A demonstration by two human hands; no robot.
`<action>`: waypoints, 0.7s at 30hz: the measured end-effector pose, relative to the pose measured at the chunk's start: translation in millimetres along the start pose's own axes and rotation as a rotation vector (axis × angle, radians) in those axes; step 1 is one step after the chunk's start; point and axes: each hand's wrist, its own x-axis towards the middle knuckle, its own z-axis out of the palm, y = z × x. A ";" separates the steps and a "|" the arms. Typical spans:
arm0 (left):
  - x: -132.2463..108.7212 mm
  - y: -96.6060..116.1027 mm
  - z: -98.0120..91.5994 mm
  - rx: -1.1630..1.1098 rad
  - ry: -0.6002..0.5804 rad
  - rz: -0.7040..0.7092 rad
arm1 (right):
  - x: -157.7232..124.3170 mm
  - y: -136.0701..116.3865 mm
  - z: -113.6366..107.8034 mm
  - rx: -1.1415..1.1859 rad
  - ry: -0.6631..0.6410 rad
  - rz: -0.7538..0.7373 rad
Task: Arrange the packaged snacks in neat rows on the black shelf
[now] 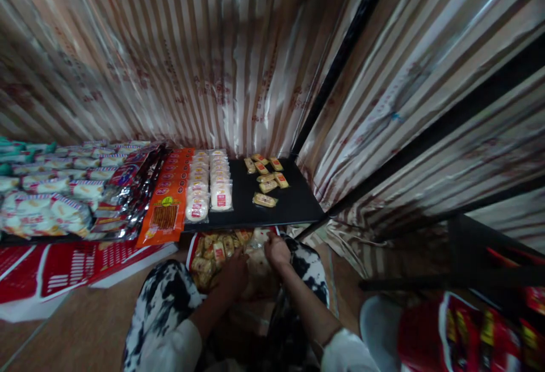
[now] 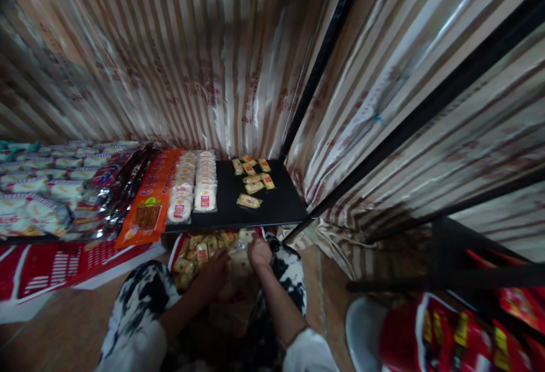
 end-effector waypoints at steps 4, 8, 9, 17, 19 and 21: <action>-1.1 -2.9 -1.8 0.051 0.009 -0.026 | 1.9 0.5 5.6 -0.016 0.017 0.012; -0.1 -3.3 -3.1 0.080 -0.002 -0.054 | 5.3 2.6 8.9 0.029 0.003 0.011; 0.3 -3.5 -2.3 0.088 -0.009 -0.061 | 6.5 2.8 9.1 0.035 0.000 0.009; 10.2 -3.6 9.5 0.083 0.027 -0.052 | 6.6 0.9 6.3 0.052 0.034 0.029; 15.9 -2.2 12.1 0.061 0.046 -0.031 | 3.8 0.6 6.3 0.089 0.047 0.040; 22.5 0.0 14.3 0.038 0.058 -0.011 | 1.4 0.5 7.4 0.144 0.056 0.050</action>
